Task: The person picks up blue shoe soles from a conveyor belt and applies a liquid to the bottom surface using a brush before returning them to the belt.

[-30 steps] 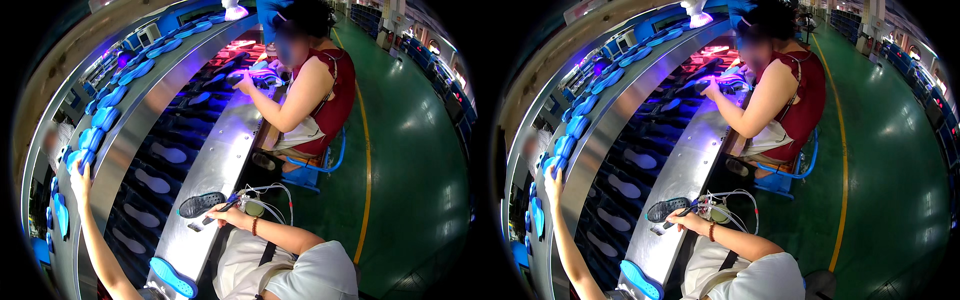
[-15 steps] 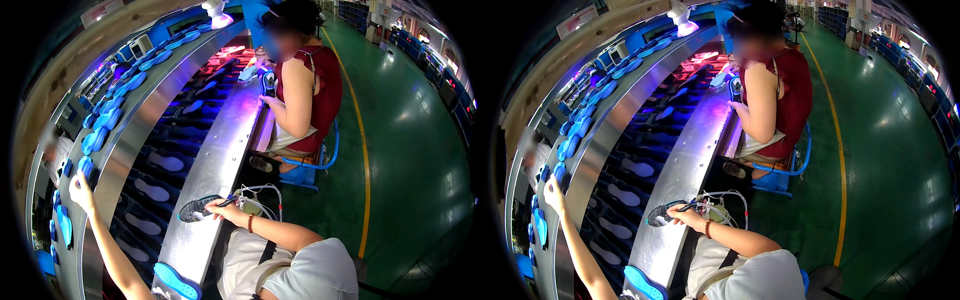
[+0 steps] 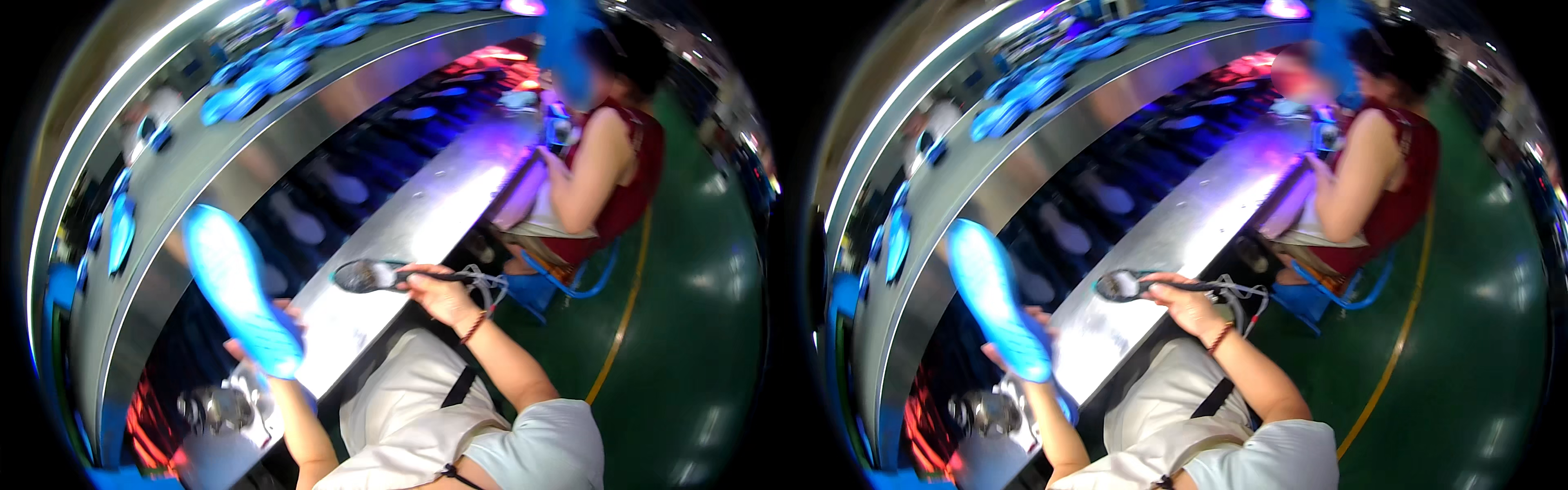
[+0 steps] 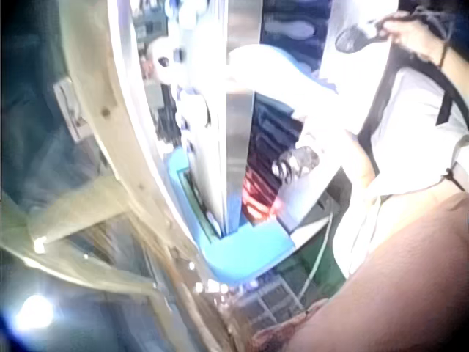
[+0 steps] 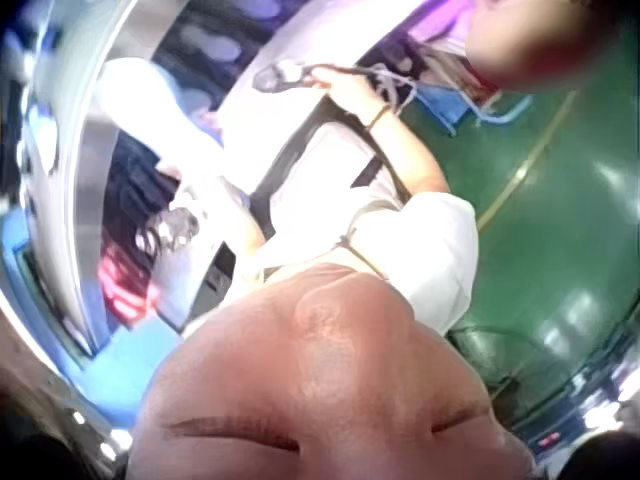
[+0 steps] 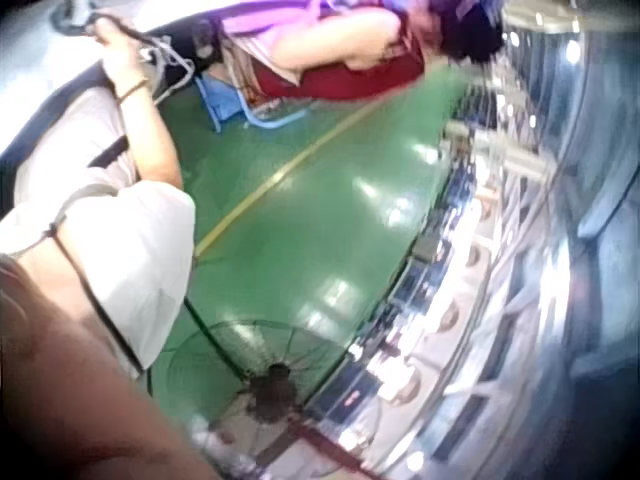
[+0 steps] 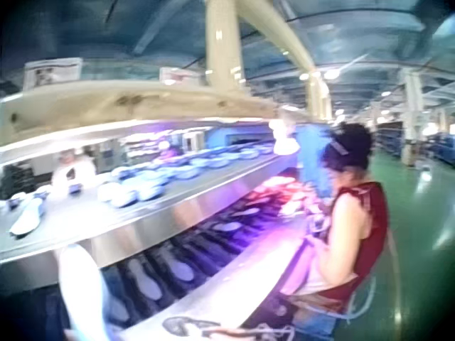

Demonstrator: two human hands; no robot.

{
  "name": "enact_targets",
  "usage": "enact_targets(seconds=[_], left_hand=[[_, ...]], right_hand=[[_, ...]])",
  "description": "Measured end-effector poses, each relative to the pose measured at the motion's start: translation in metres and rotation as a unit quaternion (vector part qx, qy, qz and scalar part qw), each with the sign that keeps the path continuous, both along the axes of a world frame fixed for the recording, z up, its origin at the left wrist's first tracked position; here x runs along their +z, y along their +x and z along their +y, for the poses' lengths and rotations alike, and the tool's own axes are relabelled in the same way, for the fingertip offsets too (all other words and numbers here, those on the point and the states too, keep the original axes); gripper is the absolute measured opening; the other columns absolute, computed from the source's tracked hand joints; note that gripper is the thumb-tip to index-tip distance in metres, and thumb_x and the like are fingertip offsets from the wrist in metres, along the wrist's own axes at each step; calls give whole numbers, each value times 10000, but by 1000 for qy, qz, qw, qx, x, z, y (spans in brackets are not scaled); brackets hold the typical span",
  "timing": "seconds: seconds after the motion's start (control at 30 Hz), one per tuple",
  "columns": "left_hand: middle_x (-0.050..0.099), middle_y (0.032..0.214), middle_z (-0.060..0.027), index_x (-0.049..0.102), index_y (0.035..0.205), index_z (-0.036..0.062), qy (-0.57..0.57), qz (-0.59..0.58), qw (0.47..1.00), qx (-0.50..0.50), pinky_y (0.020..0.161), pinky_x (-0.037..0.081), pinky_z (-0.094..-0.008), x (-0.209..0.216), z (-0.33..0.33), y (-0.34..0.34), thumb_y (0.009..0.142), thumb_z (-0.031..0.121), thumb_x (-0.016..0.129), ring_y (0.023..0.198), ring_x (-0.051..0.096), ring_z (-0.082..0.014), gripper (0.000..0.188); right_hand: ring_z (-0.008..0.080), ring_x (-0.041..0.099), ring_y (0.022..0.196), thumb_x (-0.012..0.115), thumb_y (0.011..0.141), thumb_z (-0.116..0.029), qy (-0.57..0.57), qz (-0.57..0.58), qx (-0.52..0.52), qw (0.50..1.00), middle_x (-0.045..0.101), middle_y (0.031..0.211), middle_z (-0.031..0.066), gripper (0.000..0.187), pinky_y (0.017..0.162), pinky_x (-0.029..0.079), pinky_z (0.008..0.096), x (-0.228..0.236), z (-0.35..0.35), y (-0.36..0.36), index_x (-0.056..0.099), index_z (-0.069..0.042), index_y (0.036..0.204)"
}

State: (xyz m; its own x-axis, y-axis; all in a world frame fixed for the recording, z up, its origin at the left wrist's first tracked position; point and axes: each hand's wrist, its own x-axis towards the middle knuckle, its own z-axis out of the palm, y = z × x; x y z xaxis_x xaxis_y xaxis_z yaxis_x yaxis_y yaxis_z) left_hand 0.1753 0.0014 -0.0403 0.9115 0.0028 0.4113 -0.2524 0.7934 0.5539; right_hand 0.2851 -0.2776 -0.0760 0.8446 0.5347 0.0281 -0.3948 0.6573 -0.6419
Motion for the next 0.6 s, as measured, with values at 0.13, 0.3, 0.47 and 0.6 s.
enact_targets(seconds=[0.13,0.3,0.47,0.6], left_hand=[[475,1146,-236,298,1271,-39,-157,275,941,-116,922,373,-486,-98,-27,-23,702,541,593,1022,507,-349,864],[349,1302,-228,253,1333,31,-144,177,967,-109,999,290,-462,-91,-60,-28,694,763,315,1192,369,-354,974],[397,1259,-243,251,1341,48,-168,202,963,-59,964,332,-461,-64,-67,-29,648,827,108,1157,408,-372,1053],[426,1216,-260,281,1325,49,-202,210,956,-31,952,346,-465,-67,-71,-33,679,806,74,1124,432,-376,1017]], right_hand=[[157,557,910,565,791,-24,-52,-37,34,997,604,983,121,214,814,427,264,17,8,-1,576,34,996],[188,576,895,548,796,-6,-142,-69,108,981,607,965,153,193,837,436,292,10,52,-12,571,65,974],[122,549,809,561,807,-89,-180,-26,100,978,600,918,73,229,723,434,237,-7,98,0,573,27,1003],[104,540,798,586,790,-84,-213,-62,104,970,606,899,63,224,706,421,219,-7,116,5,591,27,985]])
